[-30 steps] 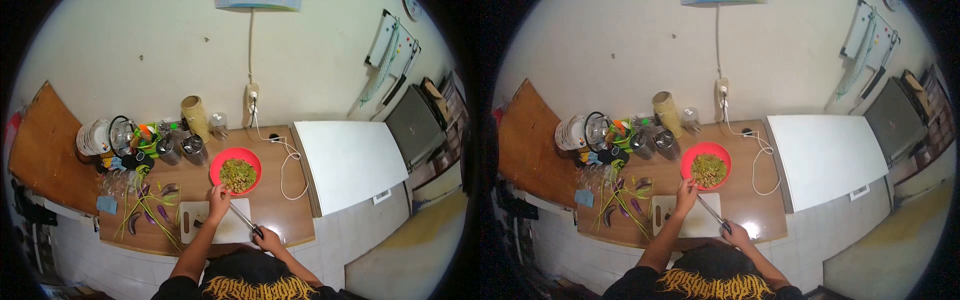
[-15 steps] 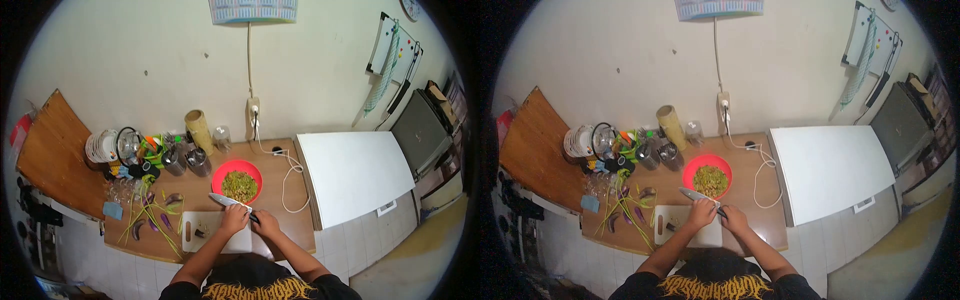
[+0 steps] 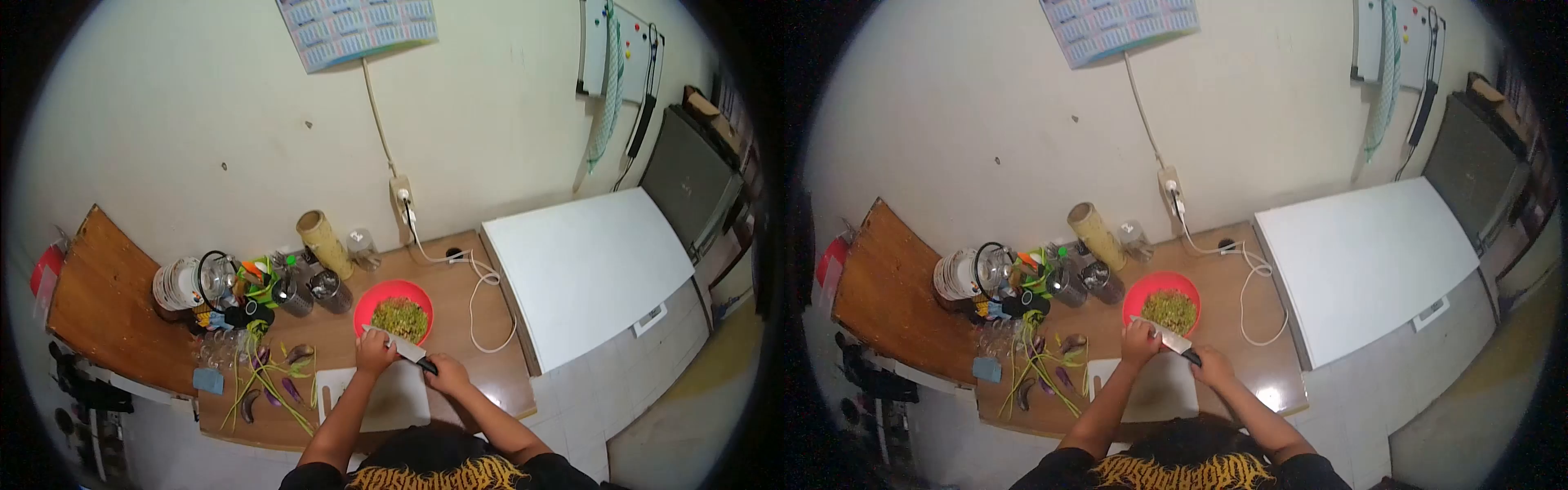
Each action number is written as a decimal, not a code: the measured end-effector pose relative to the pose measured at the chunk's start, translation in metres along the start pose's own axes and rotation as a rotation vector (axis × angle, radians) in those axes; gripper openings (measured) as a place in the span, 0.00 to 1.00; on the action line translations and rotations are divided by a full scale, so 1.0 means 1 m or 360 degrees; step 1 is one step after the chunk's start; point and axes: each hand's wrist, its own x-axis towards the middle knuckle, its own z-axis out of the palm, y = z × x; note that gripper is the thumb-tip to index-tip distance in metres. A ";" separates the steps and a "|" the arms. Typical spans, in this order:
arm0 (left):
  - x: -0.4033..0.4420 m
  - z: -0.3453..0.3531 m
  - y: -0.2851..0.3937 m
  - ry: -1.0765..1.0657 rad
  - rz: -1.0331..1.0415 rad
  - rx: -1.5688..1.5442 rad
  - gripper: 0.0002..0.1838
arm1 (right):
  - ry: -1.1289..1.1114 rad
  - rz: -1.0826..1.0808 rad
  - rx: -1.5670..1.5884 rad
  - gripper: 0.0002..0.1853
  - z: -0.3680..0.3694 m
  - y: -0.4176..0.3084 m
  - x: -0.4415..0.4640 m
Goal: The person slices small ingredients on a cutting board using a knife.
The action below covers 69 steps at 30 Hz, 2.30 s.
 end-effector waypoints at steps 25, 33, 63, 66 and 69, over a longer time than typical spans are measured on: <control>0.023 -0.001 0.012 -0.0470 0.0044 0.0187 0.50 | 0.0071 0.0279 0.0015 0.18 -0.006 0.013 -0.048; 0.020 -0.007 0.021 -0.0361 -0.0020 0.0100 0.49 | -0.0018 0.0343 0.0078 0.20 -0.024 0.001 -0.051; -0.218 -0.034 -0.122 -0.0213 -0.0711 -0.0179 0.21 | -0.0687 0.0301 0.0046 0.18 0.059 -0.065 -0.093; -0.212 -0.040 -0.137 -0.0175 -0.0329 -0.0260 0.20 | -0.0738 0.0522 0.0003 0.19 0.075 -0.084 -0.091; -0.209 -0.051 -0.144 -0.0322 0.0051 -0.0192 0.19 | -0.0665 0.0495 -0.0051 0.21 0.102 -0.095 -0.082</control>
